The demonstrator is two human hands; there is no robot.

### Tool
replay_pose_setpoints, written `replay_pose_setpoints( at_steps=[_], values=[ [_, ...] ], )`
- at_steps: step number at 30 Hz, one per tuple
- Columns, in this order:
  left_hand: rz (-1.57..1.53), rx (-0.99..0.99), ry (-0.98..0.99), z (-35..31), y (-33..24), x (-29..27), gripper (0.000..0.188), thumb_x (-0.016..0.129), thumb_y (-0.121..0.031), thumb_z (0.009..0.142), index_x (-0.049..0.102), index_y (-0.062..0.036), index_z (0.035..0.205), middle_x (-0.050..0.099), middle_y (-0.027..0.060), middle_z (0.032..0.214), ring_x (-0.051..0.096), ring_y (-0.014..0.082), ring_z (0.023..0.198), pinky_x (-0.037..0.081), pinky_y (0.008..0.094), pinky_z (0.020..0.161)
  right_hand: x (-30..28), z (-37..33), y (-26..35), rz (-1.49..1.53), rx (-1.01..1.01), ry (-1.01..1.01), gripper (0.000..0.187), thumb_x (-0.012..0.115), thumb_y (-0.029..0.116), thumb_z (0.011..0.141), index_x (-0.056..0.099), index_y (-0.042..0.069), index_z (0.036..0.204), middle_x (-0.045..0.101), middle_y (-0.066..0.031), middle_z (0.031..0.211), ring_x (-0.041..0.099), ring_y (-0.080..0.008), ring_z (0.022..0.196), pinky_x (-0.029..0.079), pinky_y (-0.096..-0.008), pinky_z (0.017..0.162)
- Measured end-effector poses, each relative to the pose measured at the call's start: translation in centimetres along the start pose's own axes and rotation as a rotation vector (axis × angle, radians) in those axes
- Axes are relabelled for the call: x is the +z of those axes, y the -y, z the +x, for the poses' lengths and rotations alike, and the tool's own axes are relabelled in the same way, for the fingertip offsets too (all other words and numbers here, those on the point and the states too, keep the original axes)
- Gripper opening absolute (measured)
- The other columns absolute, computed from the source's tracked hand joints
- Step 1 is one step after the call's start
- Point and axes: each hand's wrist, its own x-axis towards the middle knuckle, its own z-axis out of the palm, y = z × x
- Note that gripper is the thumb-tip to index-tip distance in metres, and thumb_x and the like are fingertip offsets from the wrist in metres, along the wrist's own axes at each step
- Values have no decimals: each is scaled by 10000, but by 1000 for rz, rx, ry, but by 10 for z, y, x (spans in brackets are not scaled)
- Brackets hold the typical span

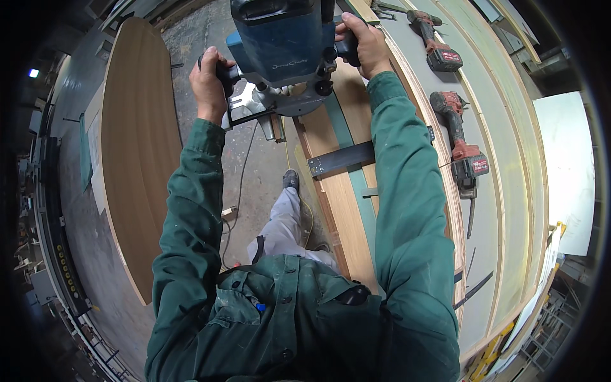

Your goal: Routing the edge of a wooden frame component using a handheld power router.

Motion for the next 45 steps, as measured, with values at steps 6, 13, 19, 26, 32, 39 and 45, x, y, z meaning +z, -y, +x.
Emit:
replay_pose_setpoints(
  at_steps=[6,13,19,26,32,39,45],
  values=[
    [-3,16,10,1,-1,-3,344,586,-323,917,579,-12,771,596,49,723,609,152,666,476,293,647,1,0,-2,-15,-1,-36,495,628,514,832,675,26,898,690,-91,776,630,-131,636,474,-255,485],
    [7,28,9,-6,0,-1,346,592,-327,914,581,-13,771,601,49,713,606,149,660,476,294,643,-1,2,2,11,26,-11,481,639,502,826,673,27,892,684,-87,767,617,-131,616,463,-261,476],
    [12,22,-9,-11,-2,3,350,595,-330,912,583,-14,760,612,56,704,602,146,657,475,294,638,-6,1,3,35,35,25,344,624,430,876,639,87,846,607,-22,752,593,-130,656,474,-271,561],
    [58,20,4,-23,-9,7,367,586,-347,916,578,-15,758,614,61,690,596,141,652,468,291,628,-9,-8,5,-3,11,-33,461,624,502,839,670,44,858,676,-65,729,603,-124,576,447,-253,464],
    [68,18,-7,-41,-17,11,375,587,-358,917,562,-23,749,595,51,684,599,140,654,471,294,622,-16,-17,4,8,-23,-44,454,631,510,832,657,57,856,667,-54,730,610,-126,578,456,-255,460],
    [99,13,-33,-58,-23,13,390,586,-367,917,568,-14,753,577,41,683,596,135,648,480,301,620,-22,-26,0,45,-38,-52,456,646,512,825,655,59,869,657,-55,734,611,-129,576,461,-261,446],
    [116,-11,-3,-70,-26,9,359,594,-376,911,573,-42,781,577,35,730,606,140,690,486,280,669,-25,-37,1,49,-39,-58,459,645,512,829,651,55,868,641,-49,733,607,-135,578,462,-264,450]
  ],
)
